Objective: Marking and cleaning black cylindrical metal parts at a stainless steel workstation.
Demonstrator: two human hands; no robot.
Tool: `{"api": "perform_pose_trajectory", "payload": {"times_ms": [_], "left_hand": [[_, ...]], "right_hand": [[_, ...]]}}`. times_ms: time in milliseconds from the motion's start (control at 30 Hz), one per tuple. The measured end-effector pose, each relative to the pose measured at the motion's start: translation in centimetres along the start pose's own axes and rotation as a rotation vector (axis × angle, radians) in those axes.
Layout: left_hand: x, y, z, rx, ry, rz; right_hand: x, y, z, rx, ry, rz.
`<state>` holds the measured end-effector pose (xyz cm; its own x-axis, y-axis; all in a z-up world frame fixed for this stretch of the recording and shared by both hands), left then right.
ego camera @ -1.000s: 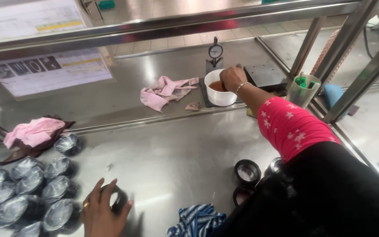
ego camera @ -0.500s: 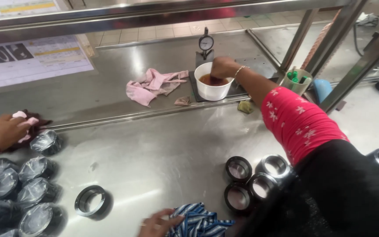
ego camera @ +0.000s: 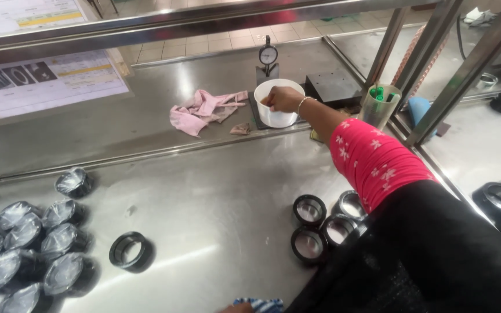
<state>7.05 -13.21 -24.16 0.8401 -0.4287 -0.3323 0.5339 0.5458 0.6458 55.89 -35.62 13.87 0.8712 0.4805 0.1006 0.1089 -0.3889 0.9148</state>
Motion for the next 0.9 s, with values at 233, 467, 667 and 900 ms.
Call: {"api": "perform_pose_trajectory", "payload": {"times_ms": [233,467,667,900], "left_hand": [[-6.3,18.6,34.6,0.036,-0.013,0.391],[7.5,17.9,30.8,0.111,-0.248,0.522],[8.0,18.3,36.1,0.175,0.026,0.333],[9.2,18.3,37.6,0.315,0.132,0.306]], "right_hand": [[-6.6,0.3,5.0,1.428,-0.427,0.431],[-29.9,1.8,-2.4,1.767,-0.384,0.294],[-42.4,2.5,-2.5,1.724,-0.349,0.378],[-46.2,1.5,-3.9,1.763,-0.473,0.424]]}}
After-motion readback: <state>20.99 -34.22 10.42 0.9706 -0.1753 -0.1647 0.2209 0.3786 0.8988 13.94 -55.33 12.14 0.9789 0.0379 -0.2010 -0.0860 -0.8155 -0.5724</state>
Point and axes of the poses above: each hand's wrist, its own x-axis towards the middle knuckle, its own y-axis out of the back of the hand, z = x × y, the point moved 6 cm from there along x, towards the middle knuckle, and after that the axes turned 1 degree about z, right-handed, at the moved point
